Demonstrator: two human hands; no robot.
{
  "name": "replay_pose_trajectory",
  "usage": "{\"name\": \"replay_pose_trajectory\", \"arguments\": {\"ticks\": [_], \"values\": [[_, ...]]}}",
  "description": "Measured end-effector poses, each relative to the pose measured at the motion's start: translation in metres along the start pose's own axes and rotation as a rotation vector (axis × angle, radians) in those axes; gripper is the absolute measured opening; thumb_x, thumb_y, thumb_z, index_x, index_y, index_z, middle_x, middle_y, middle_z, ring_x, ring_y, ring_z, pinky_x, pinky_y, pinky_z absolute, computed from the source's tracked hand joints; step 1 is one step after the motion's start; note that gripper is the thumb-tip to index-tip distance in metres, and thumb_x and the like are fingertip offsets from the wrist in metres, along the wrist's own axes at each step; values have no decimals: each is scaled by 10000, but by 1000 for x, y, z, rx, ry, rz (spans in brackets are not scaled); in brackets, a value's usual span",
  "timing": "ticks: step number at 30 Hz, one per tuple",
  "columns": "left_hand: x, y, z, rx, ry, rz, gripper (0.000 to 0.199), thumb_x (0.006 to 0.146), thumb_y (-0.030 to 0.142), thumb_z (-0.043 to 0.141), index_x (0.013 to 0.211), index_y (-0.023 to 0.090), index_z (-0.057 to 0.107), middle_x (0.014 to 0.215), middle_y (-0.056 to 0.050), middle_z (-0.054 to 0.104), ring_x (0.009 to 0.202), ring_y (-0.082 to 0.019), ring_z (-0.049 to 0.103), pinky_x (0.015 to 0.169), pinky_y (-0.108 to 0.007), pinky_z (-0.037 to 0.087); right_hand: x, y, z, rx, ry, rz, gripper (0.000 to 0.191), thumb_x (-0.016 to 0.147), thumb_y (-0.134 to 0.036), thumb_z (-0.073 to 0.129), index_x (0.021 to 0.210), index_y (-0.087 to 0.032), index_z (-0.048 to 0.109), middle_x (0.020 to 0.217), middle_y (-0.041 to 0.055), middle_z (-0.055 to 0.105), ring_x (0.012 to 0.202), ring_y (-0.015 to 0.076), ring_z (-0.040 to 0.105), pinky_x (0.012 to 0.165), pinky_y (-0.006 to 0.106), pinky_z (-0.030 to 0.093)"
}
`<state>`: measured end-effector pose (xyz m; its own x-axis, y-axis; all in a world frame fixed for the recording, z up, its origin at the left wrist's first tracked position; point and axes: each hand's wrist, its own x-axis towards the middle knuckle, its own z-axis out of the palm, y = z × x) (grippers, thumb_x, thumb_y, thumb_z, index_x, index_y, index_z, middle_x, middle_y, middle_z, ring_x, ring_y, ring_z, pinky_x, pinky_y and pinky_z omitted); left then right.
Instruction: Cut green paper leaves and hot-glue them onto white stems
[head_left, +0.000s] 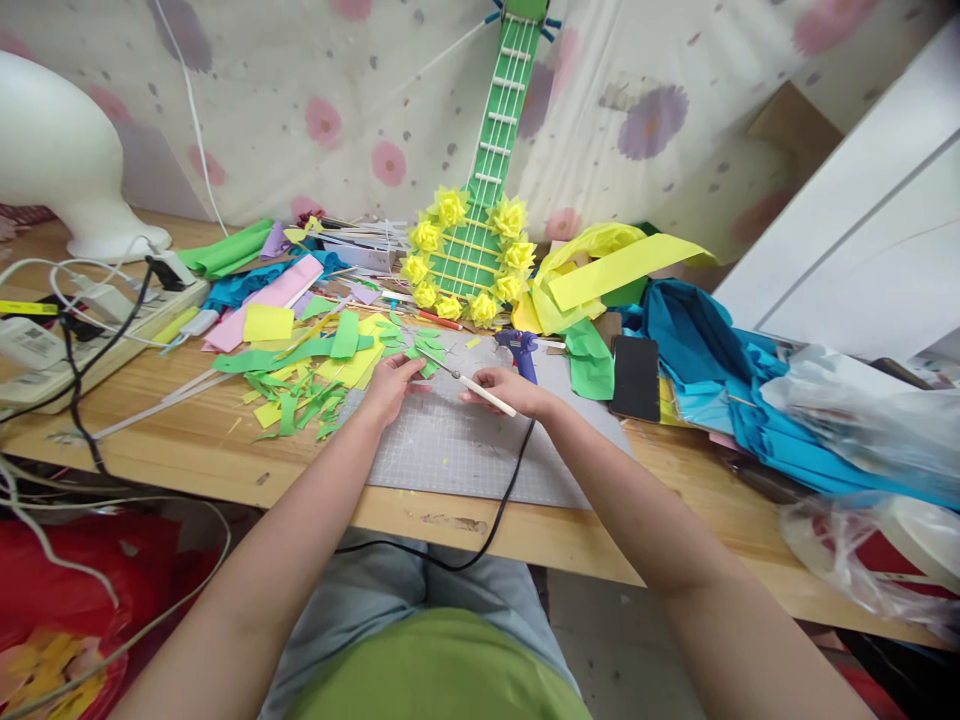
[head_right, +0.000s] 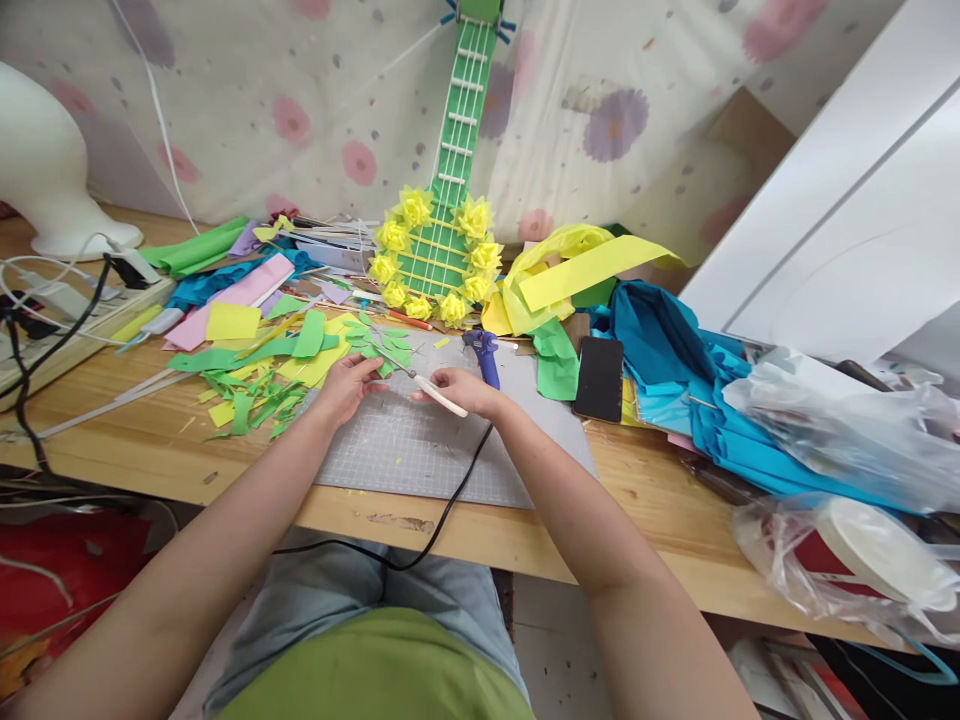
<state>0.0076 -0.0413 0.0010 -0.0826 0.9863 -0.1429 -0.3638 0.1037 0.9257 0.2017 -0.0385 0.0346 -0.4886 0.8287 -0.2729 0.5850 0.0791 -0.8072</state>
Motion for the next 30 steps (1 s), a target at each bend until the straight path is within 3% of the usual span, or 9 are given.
{"name": "replay_pose_trajectory", "arguments": {"ticks": [9,22,30], "values": [[-4,3,0,67,-33,1,270,498,302,728,653,132,587,595,10,561,541,-92,513,463,-215,469,-1,8,2,110,-105,-9,443,619,-568,635,648,-180,422,479,-71,414,411,51,366,398,195,271],[-4,4,-2,102,-146,-33,215,530,264,712,640,121,594,569,9,555,525,-93,521,454,-222,463,-1,12,0,33,-44,-38,444,599,-566,646,635,-167,454,488,-69,411,430,48,365,415,198,245],[-6,6,-3,147,-185,-97,213,528,257,724,617,138,571,571,6,566,518,-102,530,447,-229,469,-2,20,-5,113,-127,-17,428,599,-535,672,631,-178,438,450,-83,412,365,43,357,364,190,247]]}}
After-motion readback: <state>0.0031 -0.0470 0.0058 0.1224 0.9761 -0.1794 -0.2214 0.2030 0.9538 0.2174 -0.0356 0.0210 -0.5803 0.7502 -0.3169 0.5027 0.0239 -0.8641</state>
